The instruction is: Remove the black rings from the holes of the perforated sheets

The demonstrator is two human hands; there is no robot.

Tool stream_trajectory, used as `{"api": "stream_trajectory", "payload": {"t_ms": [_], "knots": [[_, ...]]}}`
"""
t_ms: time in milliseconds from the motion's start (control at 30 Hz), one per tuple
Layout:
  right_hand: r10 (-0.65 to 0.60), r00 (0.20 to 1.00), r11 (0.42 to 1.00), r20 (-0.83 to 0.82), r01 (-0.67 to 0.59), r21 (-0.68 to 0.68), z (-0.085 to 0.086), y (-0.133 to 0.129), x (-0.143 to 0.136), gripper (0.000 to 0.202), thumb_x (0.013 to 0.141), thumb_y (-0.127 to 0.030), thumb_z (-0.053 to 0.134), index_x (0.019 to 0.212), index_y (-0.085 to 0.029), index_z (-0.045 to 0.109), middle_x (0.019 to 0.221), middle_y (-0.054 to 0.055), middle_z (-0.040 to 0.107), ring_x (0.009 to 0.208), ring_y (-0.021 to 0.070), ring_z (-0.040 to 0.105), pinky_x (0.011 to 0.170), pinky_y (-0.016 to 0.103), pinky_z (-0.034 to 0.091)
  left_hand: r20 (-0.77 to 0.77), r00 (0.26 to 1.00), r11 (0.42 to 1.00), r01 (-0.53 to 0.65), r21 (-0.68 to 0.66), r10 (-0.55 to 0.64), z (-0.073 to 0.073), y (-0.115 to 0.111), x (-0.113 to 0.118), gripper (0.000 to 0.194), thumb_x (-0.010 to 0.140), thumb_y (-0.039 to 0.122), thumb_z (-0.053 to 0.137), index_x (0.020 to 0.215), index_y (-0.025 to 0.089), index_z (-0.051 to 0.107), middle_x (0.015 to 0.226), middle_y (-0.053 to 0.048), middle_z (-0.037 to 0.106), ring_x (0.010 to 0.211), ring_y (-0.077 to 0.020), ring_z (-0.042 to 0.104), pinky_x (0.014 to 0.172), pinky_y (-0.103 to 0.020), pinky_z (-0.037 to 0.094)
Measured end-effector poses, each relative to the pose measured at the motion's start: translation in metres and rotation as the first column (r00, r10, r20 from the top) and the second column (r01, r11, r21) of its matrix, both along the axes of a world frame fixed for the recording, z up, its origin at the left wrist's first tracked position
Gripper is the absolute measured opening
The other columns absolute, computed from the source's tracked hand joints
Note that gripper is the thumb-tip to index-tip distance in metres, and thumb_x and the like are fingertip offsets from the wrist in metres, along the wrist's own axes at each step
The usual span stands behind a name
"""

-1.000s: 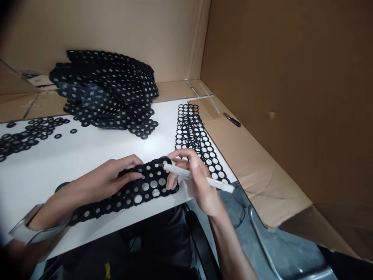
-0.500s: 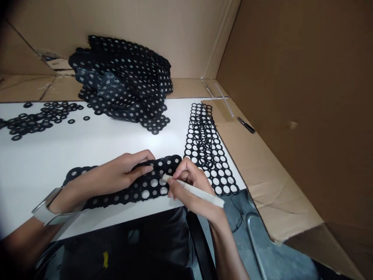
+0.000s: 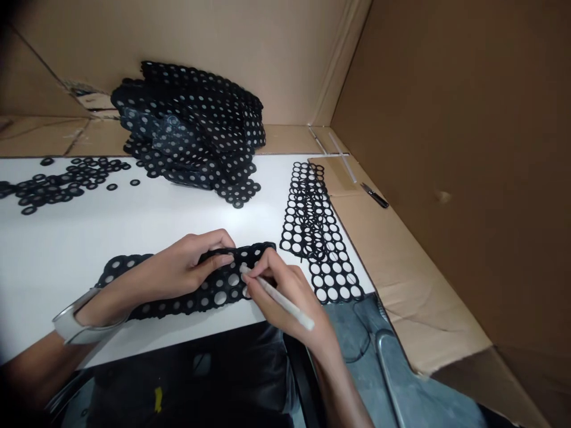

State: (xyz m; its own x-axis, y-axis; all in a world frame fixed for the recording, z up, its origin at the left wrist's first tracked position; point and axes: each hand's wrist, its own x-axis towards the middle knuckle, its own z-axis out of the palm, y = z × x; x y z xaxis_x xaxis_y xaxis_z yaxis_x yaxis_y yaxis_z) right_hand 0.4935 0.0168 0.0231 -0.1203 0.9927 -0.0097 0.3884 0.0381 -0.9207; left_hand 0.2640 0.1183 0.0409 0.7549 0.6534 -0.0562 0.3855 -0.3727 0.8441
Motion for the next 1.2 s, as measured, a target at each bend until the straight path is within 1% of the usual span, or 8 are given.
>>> {"api": "stream_trajectory", "payload": {"t_ms": [100,233,433,533,667,867,1100,1200], "knots": [[0.000,1.000,1.000,0.017,0.000,0.022,0.002,-0.001,-0.006,0.011,0.105,-0.023,0.067,0.100,-0.026,0.058,0.084,-0.001,0.077,0.073,0.0172,0.072,0.068,0.028,0.050,0.013,1.000,0.999,-0.016,0.028,0.016,0.002,-0.001,-0.002,0.011,0.110,0.030,0.055,0.102,0.024,0.061,0.080,0.004,0.059,0.067,-0.0140,0.050,0.065,-0.029,0.038],[-0.061,0.930,0.998,-0.362,0.062,-0.009,-0.006,-0.006,0.004,0.013,0.110,-0.035,0.064,0.104,-0.027,0.056,0.068,-0.005,0.071,0.051,0.0147,0.059,0.050,0.025,0.043,-0.086,0.994,0.996,-0.066,0.057,0.071,-0.002,0.003,-0.008,0.012,0.111,0.035,0.054,0.104,0.026,0.058,0.074,0.006,0.052,0.060,-0.0132,0.042,0.058,-0.028,0.033],[-0.416,0.760,0.839,-0.500,0.533,0.112,-0.013,0.002,0.011,0.040,0.115,-0.055,0.055,0.088,-0.027,0.051,0.083,0.004,0.081,0.077,0.0209,0.076,0.075,0.035,0.059,-0.098,0.995,0.999,-0.032,0.037,0.035,-0.002,0.005,-0.009,0.019,0.113,0.041,0.050,0.109,0.026,0.061,0.087,0.002,0.063,0.072,-0.0169,0.055,0.065,-0.029,0.039],[-0.341,0.857,0.918,-0.386,0.392,0.058,-0.008,0.008,0.004,0.055,0.090,-0.045,0.093,0.089,-0.027,0.040,0.119,0.006,0.080,0.111,0.0266,0.075,0.095,0.040,0.059,-0.092,0.996,1.000,-0.011,0.010,0.012,0.001,0.006,-0.007,0.024,0.114,0.046,0.048,0.115,0.028,0.063,0.097,0.000,0.069,0.083,-0.0201,0.062,0.071,-0.032,0.043],[-0.178,0.968,0.983,-0.177,0.183,0.010,-0.005,0.010,0.000,0.057,0.086,-0.035,0.092,0.088,-0.027,0.035,0.082,-0.006,0.054,0.072,0.0166,0.053,0.064,0.029,0.043,-0.110,0.994,0.991,-0.008,0.136,0.024,0.000,-0.002,-0.004,0.024,0.116,0.045,0.045,0.122,0.028,0.061,0.109,-0.003,0.072,0.096,-0.0243,0.066,0.080,-0.037,0.050],[-0.102,0.969,0.993,-0.227,0.113,0.033,-0.004,0.009,0.000,0.043,0.096,-0.035,0.081,0.087,-0.026,0.040,0.081,-0.005,0.044,0.073,0.0168,0.043,0.066,0.030,0.037,-0.007,0.934,0.622,-0.233,0.747,0.358,-0.011,-0.055,0.003,0.014,0.112,0.035,0.056,0.109,0.022,0.054,0.105,-0.010,0.067,0.099,-0.0310,0.058,0.089,-0.048,0.047],[-0.050,0.893,0.999,-0.447,0.043,-0.027,0.003,0.005,-0.017,0.047,0.087,-0.050,0.092,0.092,-0.026,0.053,0.085,-0.002,0.058,0.081,0.0205,0.058,0.076,0.033,0.051,-0.021,0.962,0.907,-0.248,0.341,0.271,-0.003,-0.073,0.004,0.028,0.118,0.039,0.034,0.102,0.026,0.054,0.094,-0.004,0.061,0.088,-0.0246,0.059,0.081,-0.042,0.050],[-0.062,0.827,0.995,-0.559,0.010,-0.097,0.000,0.004,-0.022,0.044,0.088,-0.050,0.092,0.105,-0.027,0.059,0.091,0.000,0.068,0.086,0.0241,0.068,0.083,0.037,0.056,0.010,0.958,0.941,-0.285,0.181,0.288,-0.001,-0.070,-0.004,0.037,0.120,0.042,0.029,0.100,0.027,0.056,0.092,-0.003,0.063,0.084,-0.0223,0.061,0.078,-0.039,0.052]]}}
